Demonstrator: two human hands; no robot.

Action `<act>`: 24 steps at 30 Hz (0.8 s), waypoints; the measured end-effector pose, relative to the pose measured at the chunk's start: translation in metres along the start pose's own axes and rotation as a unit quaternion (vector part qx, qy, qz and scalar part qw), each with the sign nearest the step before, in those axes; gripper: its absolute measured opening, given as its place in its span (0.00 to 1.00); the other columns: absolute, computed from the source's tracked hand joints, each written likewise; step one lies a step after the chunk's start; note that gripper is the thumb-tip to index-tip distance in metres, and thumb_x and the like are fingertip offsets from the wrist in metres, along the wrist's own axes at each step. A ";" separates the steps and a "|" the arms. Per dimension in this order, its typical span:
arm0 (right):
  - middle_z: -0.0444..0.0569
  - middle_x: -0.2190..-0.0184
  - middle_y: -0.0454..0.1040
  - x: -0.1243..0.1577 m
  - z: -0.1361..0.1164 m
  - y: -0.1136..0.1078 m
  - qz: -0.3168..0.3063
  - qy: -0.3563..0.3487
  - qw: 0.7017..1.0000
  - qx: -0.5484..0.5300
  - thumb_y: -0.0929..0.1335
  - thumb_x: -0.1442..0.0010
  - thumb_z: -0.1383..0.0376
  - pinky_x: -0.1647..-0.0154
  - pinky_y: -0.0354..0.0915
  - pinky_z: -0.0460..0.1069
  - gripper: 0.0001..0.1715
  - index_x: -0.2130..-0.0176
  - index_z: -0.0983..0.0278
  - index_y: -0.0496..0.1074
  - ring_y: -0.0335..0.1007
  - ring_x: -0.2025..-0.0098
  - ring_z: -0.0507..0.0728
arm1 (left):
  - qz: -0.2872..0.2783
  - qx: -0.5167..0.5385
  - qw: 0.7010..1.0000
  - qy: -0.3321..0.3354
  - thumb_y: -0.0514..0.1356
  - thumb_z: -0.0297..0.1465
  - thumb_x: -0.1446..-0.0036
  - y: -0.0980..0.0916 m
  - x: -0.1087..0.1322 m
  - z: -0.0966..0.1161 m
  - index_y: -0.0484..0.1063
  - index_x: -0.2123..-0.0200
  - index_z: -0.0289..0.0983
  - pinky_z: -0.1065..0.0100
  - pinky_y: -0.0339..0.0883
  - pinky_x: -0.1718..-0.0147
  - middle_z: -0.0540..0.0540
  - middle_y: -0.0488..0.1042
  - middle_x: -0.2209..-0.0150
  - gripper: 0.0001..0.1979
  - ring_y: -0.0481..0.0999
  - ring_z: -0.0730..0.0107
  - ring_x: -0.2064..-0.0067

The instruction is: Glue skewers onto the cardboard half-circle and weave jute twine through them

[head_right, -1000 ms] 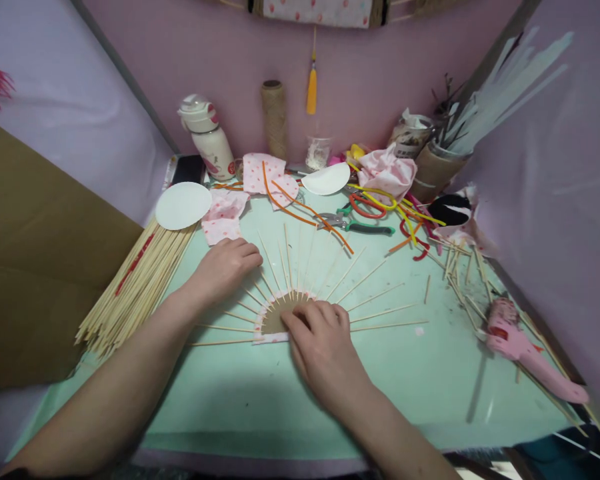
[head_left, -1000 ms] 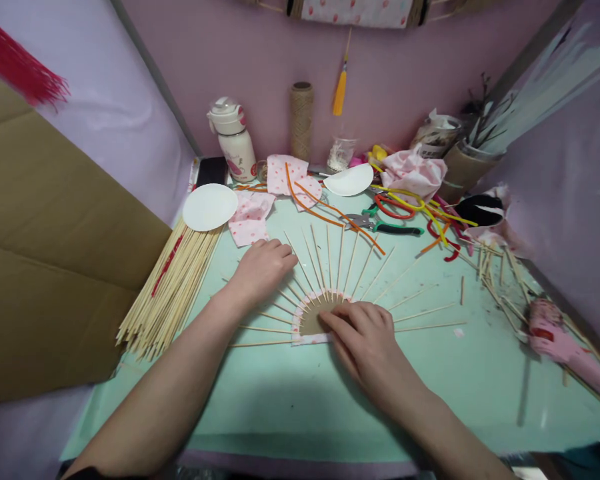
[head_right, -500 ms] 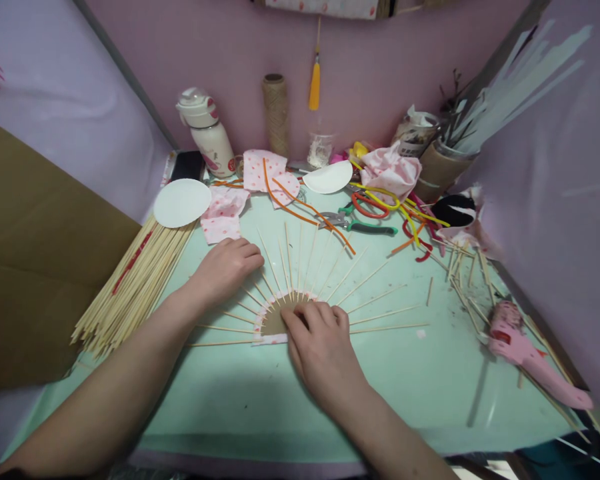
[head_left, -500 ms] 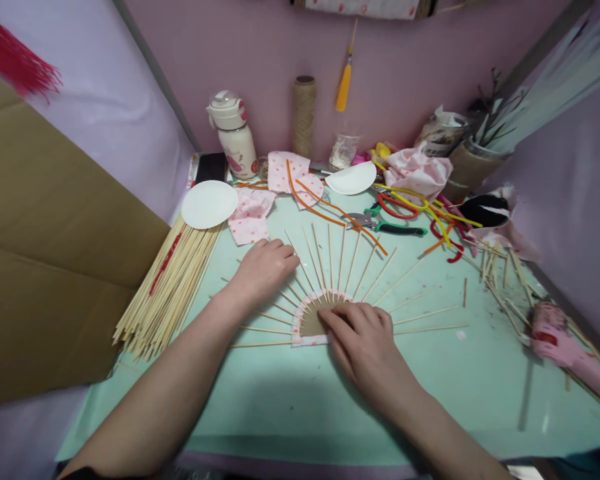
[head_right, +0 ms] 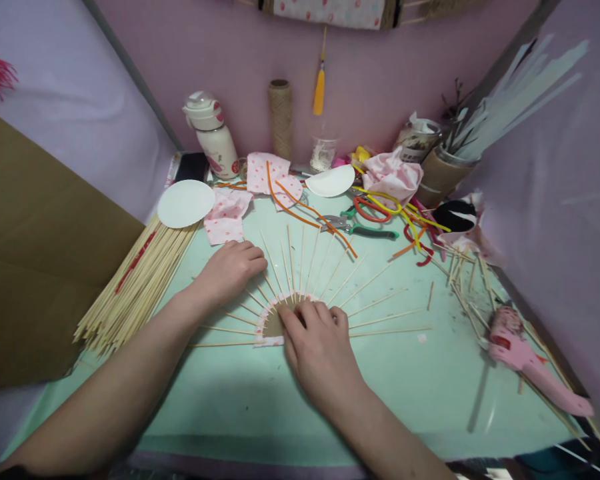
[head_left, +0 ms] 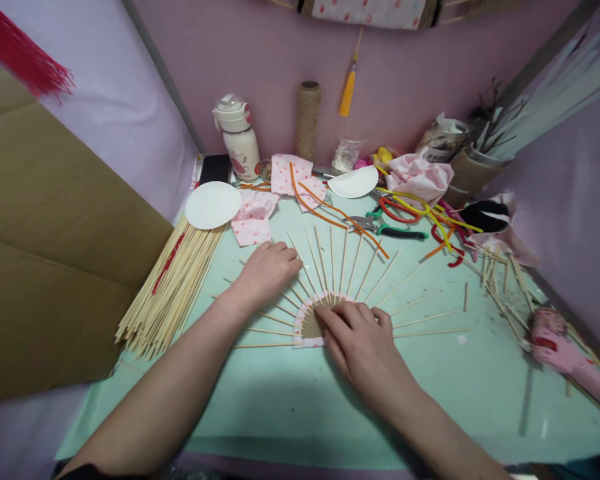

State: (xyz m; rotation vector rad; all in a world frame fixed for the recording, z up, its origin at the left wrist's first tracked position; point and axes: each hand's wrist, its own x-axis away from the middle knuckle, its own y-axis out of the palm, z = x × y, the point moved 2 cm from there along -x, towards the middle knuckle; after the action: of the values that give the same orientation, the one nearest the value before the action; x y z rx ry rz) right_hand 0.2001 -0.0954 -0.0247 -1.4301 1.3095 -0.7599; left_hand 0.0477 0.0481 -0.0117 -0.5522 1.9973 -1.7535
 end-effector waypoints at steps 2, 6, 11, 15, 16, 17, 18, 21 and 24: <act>0.49 0.60 0.71 -0.002 -0.001 0.000 -0.007 0.003 1.000 0.003 0.63 0.36 0.65 0.57 0.50 0.53 0.16 0.48 0.58 0.69 0.65 0.58 0.58 | 0.000 0.003 1.000 0.000 0.57 0.29 0.39 0.000 0.000 0.000 0.72 0.68 0.36 0.63 0.52 0.68 0.45 0.73 0.68 0.06 0.68 0.61 0.62; 0.48 0.60 0.71 -0.005 -0.002 0.002 -0.009 0.011 1.000 0.006 0.63 0.36 0.65 0.58 0.50 0.53 0.16 0.49 0.58 0.69 0.65 0.59 0.57 | 0.002 0.010 1.000 -0.002 0.57 0.28 0.39 -0.001 0.000 0.001 0.72 0.68 0.35 0.63 0.53 0.68 0.44 0.73 0.68 0.06 0.68 0.61 0.62; 0.49 0.60 0.71 -0.006 -0.002 0.004 -0.015 0.013 1.000 0.013 0.63 0.36 0.65 0.59 0.49 0.53 0.16 0.49 0.58 0.69 0.65 0.59 0.57 | 0.001 0.015 1.000 -0.006 0.57 0.28 0.39 -0.001 0.000 0.001 0.72 0.68 0.35 0.63 0.53 0.68 0.43 0.73 0.68 0.07 0.68 0.62 0.62; 0.49 0.61 0.72 -0.006 -0.003 0.003 -0.012 0.010 1.000 0.016 0.62 0.36 0.66 0.59 0.49 0.53 0.16 0.49 0.58 0.70 0.65 0.59 0.58 | -0.002 0.013 1.000 -0.005 0.57 0.28 0.39 -0.001 0.001 0.001 0.72 0.68 0.35 0.63 0.53 0.68 0.44 0.73 0.67 0.06 0.68 0.61 0.62; 0.49 0.61 0.72 -0.006 -0.004 0.003 -0.012 0.010 1.000 0.017 0.62 0.36 0.66 0.59 0.49 0.53 0.16 0.50 0.58 0.70 0.65 0.59 0.58 | -0.004 0.014 1.000 -0.005 0.57 0.28 0.39 -0.001 0.001 0.001 0.72 0.68 0.35 0.63 0.54 0.68 0.44 0.73 0.67 0.05 0.68 0.60 0.62; 0.49 0.61 0.72 -0.006 -0.004 0.003 -0.011 0.009 1.000 0.018 0.62 0.36 0.66 0.59 0.49 0.53 0.16 0.50 0.58 0.70 0.65 0.59 0.58 | -0.007 0.015 1.000 -0.005 0.58 0.28 0.40 -0.002 0.001 0.001 0.72 0.68 0.35 0.63 0.54 0.68 0.44 0.73 0.67 0.05 0.68 0.60 0.62; 0.49 0.61 0.72 -0.006 -0.004 0.003 -0.010 0.009 1.000 0.019 0.62 0.36 0.66 0.59 0.49 0.53 0.16 0.50 0.59 0.70 0.65 0.59 0.58 | -0.011 0.016 1.000 -0.004 0.58 0.29 0.40 -0.002 0.001 0.001 0.72 0.68 0.35 0.63 0.54 0.68 0.44 0.73 0.67 0.05 0.68 0.60 0.62; 0.49 0.61 0.72 -0.006 -0.004 0.004 -0.003 0.006 1.000 0.024 0.63 0.37 0.66 0.58 0.49 0.53 0.15 0.50 0.59 0.70 0.65 0.58 0.58 | -0.022 0.020 1.000 -0.006 0.57 0.29 0.39 -0.003 0.001 0.002 0.72 0.67 0.34 0.63 0.56 0.68 0.44 0.73 0.67 0.06 0.69 0.60 0.61; 0.49 0.62 0.72 -0.006 -0.004 0.004 -0.001 0.005 1.000 0.028 0.64 0.37 0.66 0.58 0.49 0.54 0.15 0.50 0.59 0.70 0.66 0.57 0.58 | -0.037 0.031 0.999 -0.013 0.57 0.28 0.39 -0.004 0.002 0.003 0.72 0.67 0.34 0.62 0.59 0.65 0.44 0.74 0.65 0.06 0.70 0.60 0.59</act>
State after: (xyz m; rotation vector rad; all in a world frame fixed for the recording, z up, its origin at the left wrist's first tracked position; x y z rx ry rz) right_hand 0.1939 -0.0902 -0.0263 -1.3837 1.2843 -0.7994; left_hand 0.0482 0.0440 -0.0081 -0.6315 1.9220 -1.8349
